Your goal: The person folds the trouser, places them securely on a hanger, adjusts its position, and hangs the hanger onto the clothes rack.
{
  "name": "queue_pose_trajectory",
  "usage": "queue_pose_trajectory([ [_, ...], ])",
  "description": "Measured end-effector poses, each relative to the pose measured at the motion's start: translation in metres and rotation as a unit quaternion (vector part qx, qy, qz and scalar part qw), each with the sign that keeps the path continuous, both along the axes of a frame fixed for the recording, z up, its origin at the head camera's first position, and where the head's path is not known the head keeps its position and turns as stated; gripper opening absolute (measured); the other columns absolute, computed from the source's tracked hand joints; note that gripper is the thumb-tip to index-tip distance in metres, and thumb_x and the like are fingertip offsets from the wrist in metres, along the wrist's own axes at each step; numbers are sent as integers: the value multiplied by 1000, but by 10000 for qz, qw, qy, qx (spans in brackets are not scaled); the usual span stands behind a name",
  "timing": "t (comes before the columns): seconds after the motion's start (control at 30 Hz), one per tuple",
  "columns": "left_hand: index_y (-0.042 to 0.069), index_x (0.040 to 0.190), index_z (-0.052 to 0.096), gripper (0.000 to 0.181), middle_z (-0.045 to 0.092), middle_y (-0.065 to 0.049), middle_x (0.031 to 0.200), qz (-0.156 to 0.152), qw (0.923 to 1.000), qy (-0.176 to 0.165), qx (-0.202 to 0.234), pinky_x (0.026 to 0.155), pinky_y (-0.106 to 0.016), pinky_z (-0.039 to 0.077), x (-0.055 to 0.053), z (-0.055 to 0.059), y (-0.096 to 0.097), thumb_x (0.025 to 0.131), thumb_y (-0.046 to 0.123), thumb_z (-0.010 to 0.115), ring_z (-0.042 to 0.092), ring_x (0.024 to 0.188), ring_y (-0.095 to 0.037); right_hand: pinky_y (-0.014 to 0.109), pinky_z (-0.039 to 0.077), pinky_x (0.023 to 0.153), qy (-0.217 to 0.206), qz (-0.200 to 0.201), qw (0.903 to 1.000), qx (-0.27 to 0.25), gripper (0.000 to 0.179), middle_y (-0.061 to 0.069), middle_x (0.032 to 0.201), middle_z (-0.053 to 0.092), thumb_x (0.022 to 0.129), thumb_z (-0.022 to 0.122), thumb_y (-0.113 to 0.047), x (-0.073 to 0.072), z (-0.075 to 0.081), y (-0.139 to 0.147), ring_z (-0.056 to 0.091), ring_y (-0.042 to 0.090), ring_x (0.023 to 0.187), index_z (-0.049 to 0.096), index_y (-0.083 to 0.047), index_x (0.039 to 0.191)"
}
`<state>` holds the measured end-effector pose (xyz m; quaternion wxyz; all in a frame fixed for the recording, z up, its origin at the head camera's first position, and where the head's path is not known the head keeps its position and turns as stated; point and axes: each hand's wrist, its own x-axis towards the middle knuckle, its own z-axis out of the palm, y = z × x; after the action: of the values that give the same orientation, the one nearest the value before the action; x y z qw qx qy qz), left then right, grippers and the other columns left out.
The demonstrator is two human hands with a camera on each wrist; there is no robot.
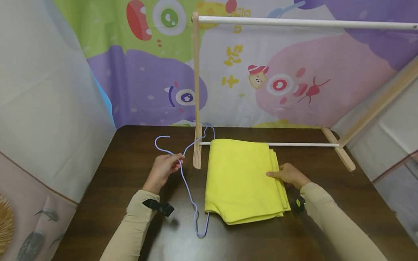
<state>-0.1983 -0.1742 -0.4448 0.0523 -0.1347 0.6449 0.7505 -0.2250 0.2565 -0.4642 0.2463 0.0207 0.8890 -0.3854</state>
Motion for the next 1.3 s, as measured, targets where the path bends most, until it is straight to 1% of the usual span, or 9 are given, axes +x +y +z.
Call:
queue_pose_trajectory([
  [0.2, -2, 84, 66, 14, 65, -2, 67, -18, 9983, 77, 574, 50, -14, 46, 1, 6, 0, 95, 4, 60, 55, 52, -3, 33, 36, 62, 266, -153, 9994, -187, 37, 4, 74, 34, 93, 67, -27, -2, -4, 2, 38, 18, 68, 41, -5, 78],
  [0.37, -4, 88, 65, 12, 66, -1, 68, -186, 9974, 128, 681, 51, -14, 47, 2, 11, 3, 95, 4, 59, 56, 53, -3, 32, 36, 58, 362, -282, 9988, -160, 42, 2, 66, 33, 91, 69, -28, -1, -7, 3, 36, 17, 61, 38, -10, 72],
  [0.5, -7, 96, 62, 12, 66, 0, 70, -326, 9974, 170, 623, 52, -14, 47, 1, 13, 4, 96, 4, 58, 57, 54, -3, 38, 49, 64, 468, -189, 9987, -8, 42, 16, 87, 54, 90, 71, -33, 1, -1, 5, 53, 25, 72, 52, 4, 95],
  [0.6, -6, 95, 63, 11, 67, -2, 72, -385, 9974, 181, 584, 53, -15, 48, 0, 15, 4, 96, 5, 59, 57, 55, -4, 48, 50, 76, 705, -63, 9969, 337, 67, 30, 118, 51, 89, 70, -37, -1, 7, 3, 56, 38, 96, 43, 12, 126],
  [0.67, -4, 94, 63, 11, 67, -3, 74, -484, 9969, 208, 586, 53, -15, 48, 0, 17, 5, 96, 6, 59, 58, 57, -5, 52, 48, 79, 933, -7, 9939, 590, 70, 32, 124, 49, 90, 69, -37, -3, 14, 0, 54, 42, 102, 41, 12, 131],
  [0.8, -4, 97, 62, 11, 67, -3, 75, -652, 9955, 225, 652, 54, -16, 48, 0, 18, 6, 96, 6, 60, 58, 58, -5, 53, 45, 83, 1306, 85, 9886, 744, 62, 29, 123, 50, 94, 64, -34, -5, 25, -9, 52, 42, 106, 43, 10, 132],
  [1.0, -5, 101, 59, 12, 67, -4, 81, -902, 9927, 279, 750, 57, -17, 49, 0, 18, 8, 97, 6, 59, 58, 62, -6, 53, 46, 87, 1689, 298, 9844, 402, 53, 31, 129, 50, 97, 61, -29, -1, 41, -30, 50, 45, 115, 48, 8, 133],
  [1.17, -3, 101, 62, 10, 68, -5, 85, -1034, 9905, 356, 838, 60, -17, 49, 1, 20, 8, 97, 4, 57, 59, 66, -7, 50, 47, 87, 1954, 553, 9789, 207, 47, 26, 124, 55, 97, 62, -27, 2, 51, -49, 54, 40, 111, 54, 7, 128],
  [1.3, -8, 104, 61, 11, 68, -5, 87, -1061, 9887, 444, 966, 63, -17, 50, 1, 20, 9, 96, -2, 55, 60, 68, -7, 48, 48, 86, 2039, 796, 9757, -62, 44, 21, 117, 60, 97, 63, -27, 3, 59, -66, 57, 35, 106, 57, 6, 125],
])
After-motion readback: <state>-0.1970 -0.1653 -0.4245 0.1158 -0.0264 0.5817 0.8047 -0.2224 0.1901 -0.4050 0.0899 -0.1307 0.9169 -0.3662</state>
